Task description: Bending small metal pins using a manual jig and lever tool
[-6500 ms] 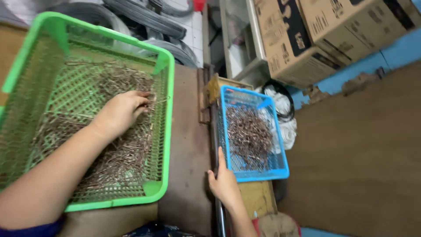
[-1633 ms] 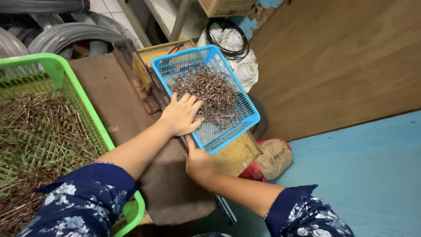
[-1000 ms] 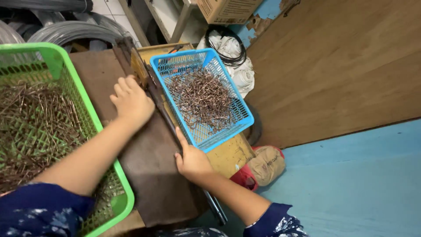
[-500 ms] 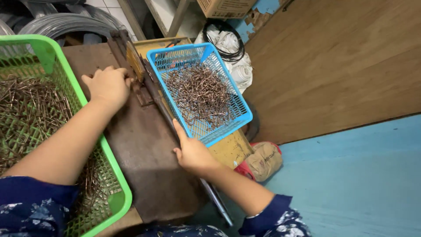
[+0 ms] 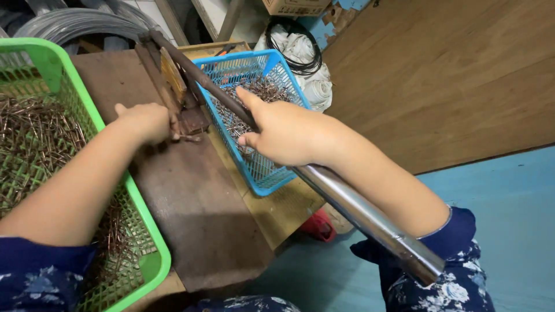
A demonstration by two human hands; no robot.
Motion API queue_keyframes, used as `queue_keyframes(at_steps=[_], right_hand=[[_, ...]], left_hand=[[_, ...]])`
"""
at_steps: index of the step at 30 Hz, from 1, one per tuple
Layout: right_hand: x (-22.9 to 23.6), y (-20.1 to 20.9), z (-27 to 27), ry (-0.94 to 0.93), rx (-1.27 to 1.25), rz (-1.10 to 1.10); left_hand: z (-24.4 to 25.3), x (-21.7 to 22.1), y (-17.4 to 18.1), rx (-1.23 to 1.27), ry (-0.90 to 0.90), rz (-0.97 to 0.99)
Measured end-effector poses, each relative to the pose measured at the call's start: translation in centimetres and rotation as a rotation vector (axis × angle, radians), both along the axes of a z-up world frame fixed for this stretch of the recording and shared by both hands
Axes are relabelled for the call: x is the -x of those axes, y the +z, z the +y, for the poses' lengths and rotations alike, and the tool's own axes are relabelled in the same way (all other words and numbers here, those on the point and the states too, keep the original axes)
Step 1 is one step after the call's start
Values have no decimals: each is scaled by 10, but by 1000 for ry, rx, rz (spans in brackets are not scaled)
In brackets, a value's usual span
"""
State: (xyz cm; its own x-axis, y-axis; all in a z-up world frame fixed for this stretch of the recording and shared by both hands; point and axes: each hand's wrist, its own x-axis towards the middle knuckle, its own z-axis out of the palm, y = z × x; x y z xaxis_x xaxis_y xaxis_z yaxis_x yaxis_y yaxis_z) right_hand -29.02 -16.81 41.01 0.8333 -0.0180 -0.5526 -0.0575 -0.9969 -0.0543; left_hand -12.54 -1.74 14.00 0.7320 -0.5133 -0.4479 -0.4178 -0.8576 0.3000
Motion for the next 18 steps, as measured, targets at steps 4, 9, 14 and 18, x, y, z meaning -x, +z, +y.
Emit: queue_keyframes(at_steps=[4, 9, 14, 18], right_hand=[[7, -11, -4, -8, -34, -15], [55, -68, 4, -111, -244, -38], [79, -203, -4, -249, -307, -79], [83, -256, -16, -297, -337, -191]], left_hand=[[-1, -14, -26, -10, -49, -42], [19, 12, 12, -131, -229, 49], [27, -1, 14, -287, -319, 48], [26, -8, 57, 621, -217, 444]])
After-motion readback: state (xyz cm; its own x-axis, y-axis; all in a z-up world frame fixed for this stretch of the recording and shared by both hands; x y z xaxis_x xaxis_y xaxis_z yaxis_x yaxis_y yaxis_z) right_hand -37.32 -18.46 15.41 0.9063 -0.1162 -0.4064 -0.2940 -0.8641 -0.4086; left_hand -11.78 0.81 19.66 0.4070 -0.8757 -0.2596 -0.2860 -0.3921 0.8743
